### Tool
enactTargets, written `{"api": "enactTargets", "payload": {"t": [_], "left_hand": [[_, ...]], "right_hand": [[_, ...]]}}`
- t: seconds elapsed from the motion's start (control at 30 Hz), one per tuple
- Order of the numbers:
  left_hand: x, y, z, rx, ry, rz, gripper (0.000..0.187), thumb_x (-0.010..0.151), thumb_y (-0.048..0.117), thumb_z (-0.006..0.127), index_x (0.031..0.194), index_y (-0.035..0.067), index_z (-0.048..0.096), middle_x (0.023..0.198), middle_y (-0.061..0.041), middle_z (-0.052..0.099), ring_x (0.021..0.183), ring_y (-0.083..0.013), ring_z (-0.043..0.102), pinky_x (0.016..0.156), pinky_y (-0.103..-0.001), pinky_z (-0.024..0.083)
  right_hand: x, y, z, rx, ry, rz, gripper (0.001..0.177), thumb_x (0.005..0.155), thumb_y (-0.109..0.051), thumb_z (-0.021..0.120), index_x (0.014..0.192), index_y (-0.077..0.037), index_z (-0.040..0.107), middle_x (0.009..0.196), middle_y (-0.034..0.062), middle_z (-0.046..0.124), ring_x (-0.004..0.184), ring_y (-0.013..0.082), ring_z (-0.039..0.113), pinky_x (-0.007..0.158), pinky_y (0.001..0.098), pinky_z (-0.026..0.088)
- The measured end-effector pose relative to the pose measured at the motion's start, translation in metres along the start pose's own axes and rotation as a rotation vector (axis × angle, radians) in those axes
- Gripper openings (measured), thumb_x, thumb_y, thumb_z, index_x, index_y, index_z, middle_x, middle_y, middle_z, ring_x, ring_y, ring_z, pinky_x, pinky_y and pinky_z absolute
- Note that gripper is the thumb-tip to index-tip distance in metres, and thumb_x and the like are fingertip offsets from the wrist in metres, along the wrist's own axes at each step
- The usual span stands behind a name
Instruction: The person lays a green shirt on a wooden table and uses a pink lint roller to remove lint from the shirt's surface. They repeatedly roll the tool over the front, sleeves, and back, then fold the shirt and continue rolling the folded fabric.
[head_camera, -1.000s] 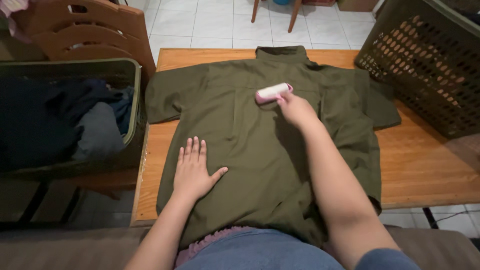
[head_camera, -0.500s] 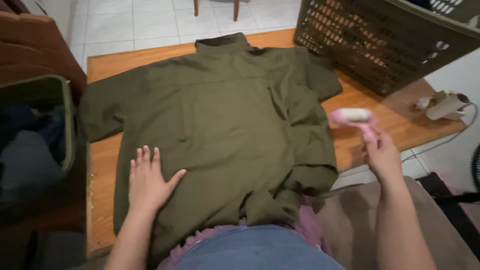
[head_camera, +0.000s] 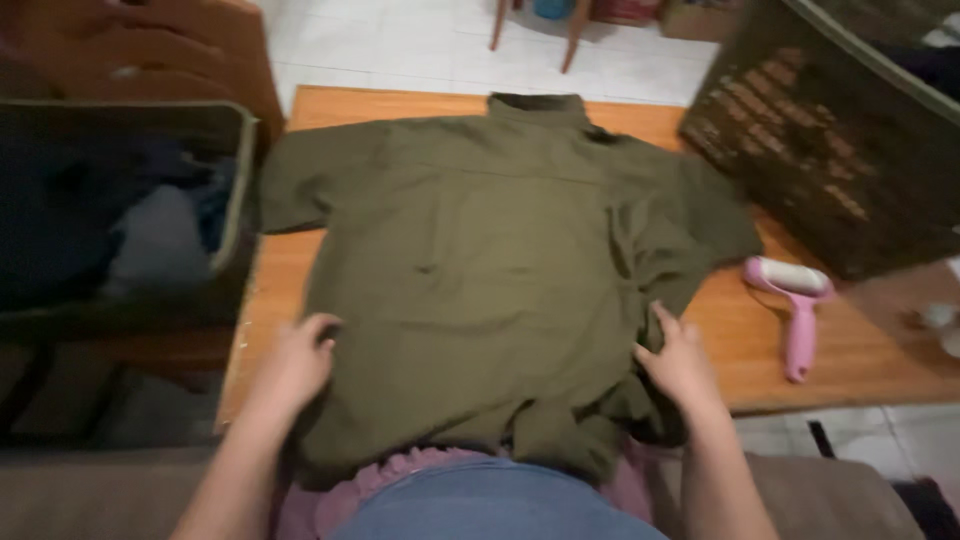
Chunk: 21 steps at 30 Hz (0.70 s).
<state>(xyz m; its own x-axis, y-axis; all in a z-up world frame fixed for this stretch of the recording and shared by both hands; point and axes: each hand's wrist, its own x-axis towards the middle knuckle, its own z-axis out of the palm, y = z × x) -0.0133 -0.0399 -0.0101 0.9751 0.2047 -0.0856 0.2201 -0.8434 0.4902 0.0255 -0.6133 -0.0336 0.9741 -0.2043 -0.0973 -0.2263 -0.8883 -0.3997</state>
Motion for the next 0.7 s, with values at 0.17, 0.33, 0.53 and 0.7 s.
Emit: {"api": "enactTargets", "payload": {"t": [0.17, 0.33, 0.53, 0.7], "left_hand": [[0.078, -0.001, -0.031, -0.554, 0.096, 0.392, 0.01, 0.096, 0.0, 0.047, 0.093, -0.001, 0.057, 0.12, -0.008, 0.078, 0.111, -0.0221, 0.07, 0.098, -0.034, 0.052], [0.158, 0.031, -0.086, -0.501, 0.34, 0.233, 0.043, 0.101, 0.027, 0.06, 0.14, 0.01, 0.054, 0.137, -0.014, 0.065, 0.124, -0.0315, 0.064, 0.105, -0.038, 0.048], [0.098, 0.085, -0.038, 0.223, 0.163, 0.21, 0.099, 0.089, 0.073, 0.06, 0.165, 0.026, 0.017, 0.168, -0.025, 0.013, 0.154, -0.0462, 0.009, 0.116, -0.069, 0.012], [0.051, 0.088, -0.001, 0.339, -0.102, 0.307, 0.093, 0.082, 0.074, 0.063, 0.159, 0.033, 0.031, 0.171, -0.008, 0.015, 0.16, -0.0282, 0.004, 0.127, -0.06, 0.002]], "right_hand": [[0.053, -0.024, -0.047, 0.326, 0.037, -0.335, 0.055, 0.079, -0.01, 0.074, 0.134, -0.013, 0.069, 0.126, 0.0112, 0.073, 0.112, 0.0241, 0.068, 0.096, 0.0374, 0.054], [0.122, -0.078, -0.111, 0.276, 0.472, -0.351, 0.057, 0.095, -0.025, 0.084, 0.145, -0.008, 0.062, 0.138, 0.0161, 0.066, 0.121, 0.0285, 0.064, 0.102, 0.04, 0.051], [0.068, -0.15, -0.058, 0.412, 0.26, -0.507, 0.086, 0.087, -0.038, 0.083, 0.156, -0.004, 0.044, 0.158, 0.0241, 0.04, 0.146, 0.038, 0.045, 0.119, 0.0451, 0.039], [-0.002, -0.178, 0.013, -0.16, -0.05, -0.539, 0.103, 0.073, -0.051, 0.088, 0.157, -0.019, 0.037, 0.165, 0.0215, 0.027, 0.151, 0.0382, 0.018, 0.121, 0.053, 0.017]]}}
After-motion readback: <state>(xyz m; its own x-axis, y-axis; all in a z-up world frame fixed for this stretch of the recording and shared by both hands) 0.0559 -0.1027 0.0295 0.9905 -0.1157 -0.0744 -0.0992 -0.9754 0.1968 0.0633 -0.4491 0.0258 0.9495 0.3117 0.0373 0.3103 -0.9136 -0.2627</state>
